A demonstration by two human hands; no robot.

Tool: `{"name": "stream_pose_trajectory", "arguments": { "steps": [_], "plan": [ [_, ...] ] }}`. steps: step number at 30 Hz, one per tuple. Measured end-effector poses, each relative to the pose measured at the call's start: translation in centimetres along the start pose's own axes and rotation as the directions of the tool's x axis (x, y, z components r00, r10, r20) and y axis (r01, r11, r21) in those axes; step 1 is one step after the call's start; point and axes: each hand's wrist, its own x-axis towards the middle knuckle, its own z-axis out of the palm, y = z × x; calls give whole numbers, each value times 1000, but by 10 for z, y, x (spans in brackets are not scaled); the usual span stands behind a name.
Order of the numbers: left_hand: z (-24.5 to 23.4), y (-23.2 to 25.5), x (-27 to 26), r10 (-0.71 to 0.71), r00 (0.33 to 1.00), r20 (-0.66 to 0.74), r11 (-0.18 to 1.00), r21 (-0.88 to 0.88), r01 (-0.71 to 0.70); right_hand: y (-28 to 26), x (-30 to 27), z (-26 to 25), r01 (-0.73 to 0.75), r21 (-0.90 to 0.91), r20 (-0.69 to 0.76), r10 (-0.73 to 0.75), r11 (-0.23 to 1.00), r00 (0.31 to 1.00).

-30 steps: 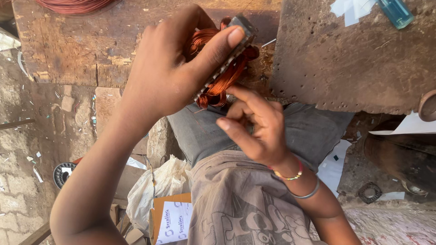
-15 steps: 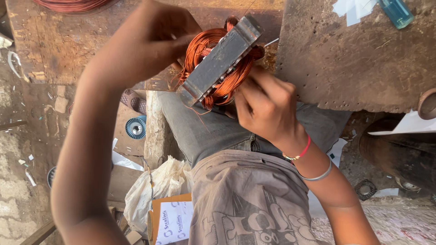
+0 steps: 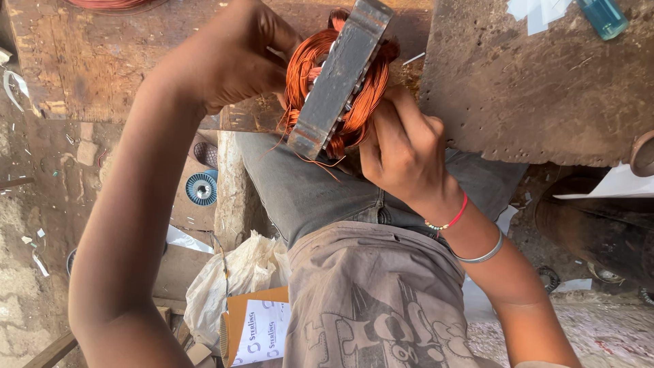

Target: The person winds orange copper wire around a rectangular metal core held in their lap. They use both hands to wrap the wire tightly and repeatedly, occasionally adjusting the coil to ensure even winding.

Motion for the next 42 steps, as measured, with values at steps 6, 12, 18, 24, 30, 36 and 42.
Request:
{"name": "stream_pose_trajectory", "arguments": {
  "steps": [6,12,18,24,30,36,42],
  "plan": [
    [5,-3,0,118,993,13,993,-27,-117,-3,9,-12,-99,122,41,94,988,995],
    [6,1,6,112,994,4,994,0,-112,10,14,-33,-70,223,124,43,972,991],
    [14,5,16,142,989,-39,981,140,-136,9,1,-28,16,215,106,-39,977,994],
    [14,6,17,157,987,-34,973,174,-149,16,15,-45,-105,262,198,53,959,979],
    [13,1,19,232,972,-26,949,227,-220,10,11,-29,-78,174,93,63,982,994],
    [18,-3,23,249,968,-36,943,237,-234,12,-2,-17,-12,33,-4,12,999,1000],
    [17,0,21,203,979,-26,959,209,-193,13,-10,-13,9,18,-13,-9,1000,1000]
  ]
}}
